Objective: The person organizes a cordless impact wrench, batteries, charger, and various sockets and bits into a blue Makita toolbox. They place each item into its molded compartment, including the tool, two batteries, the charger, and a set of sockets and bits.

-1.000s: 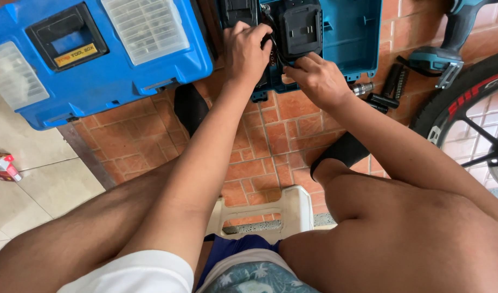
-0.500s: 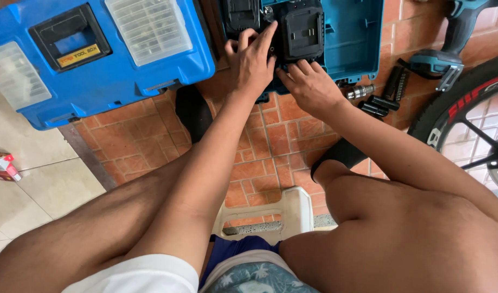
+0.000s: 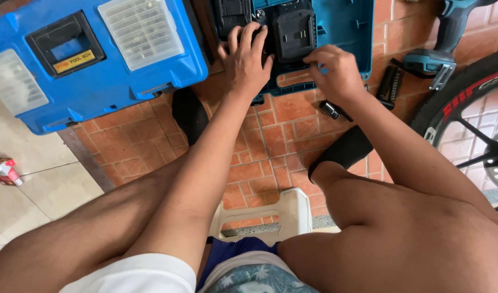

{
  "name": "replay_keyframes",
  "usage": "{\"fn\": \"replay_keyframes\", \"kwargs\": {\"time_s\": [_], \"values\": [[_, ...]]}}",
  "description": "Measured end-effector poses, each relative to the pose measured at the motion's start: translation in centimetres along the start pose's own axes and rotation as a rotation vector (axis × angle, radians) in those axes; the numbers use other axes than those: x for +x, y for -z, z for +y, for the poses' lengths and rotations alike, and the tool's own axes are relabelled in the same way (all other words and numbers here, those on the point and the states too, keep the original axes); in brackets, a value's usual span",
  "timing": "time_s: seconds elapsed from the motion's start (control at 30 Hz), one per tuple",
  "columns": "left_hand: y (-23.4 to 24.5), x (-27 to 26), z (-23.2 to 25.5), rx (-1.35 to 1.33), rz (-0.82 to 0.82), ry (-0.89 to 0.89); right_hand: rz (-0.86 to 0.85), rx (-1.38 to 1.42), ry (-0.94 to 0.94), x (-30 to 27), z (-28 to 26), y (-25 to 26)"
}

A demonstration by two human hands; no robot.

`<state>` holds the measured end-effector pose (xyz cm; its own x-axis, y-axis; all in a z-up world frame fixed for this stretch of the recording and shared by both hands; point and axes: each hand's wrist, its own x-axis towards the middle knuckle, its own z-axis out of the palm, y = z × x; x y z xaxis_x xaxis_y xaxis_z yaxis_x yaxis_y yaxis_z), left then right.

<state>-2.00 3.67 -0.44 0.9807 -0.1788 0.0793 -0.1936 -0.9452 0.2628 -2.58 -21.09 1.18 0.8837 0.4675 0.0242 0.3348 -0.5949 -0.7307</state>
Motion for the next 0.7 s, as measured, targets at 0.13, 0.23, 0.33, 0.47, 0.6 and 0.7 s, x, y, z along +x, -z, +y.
{"fn": "replay_keyframes", "kwargs": {"time_s": [0.13, 0.23, 0.33, 0.47, 0.6, 0.7], "values": [[-0.6, -0.3, -0.1, -0.088, 0.054, 0.007, 0.11, 0.035, -0.213, -1.1, 2.5, 1.4], [-0.5, -0.1, 0.3, -0.155, 0.191, 0.007, 0.171, 0.104, -0.302, -2.0, 3.6, 2.8], [0.2, 0.5, 0.9, -0.237, 0.243, -0.002, 0.239, 0.266, -0.361, -3.0, 4.6, 3.9], [-0.5, 0.8, 2.0, -0.161, 0.035, -0.098, 0.318, 0.309, -0.366, -4.1, 5.0, 5.5], [-1.1, 0.5, 3.4, -0.099, -0.135, -0.071, 0.304, 0.277, -0.361, -4.9, 5.1, 6.2], [-0.9, 0.9, 3.9, -0.058, -0.167, -0.038, 0.241, 0.231, -0.341, -5.2, 5.3, 6.3]]}}
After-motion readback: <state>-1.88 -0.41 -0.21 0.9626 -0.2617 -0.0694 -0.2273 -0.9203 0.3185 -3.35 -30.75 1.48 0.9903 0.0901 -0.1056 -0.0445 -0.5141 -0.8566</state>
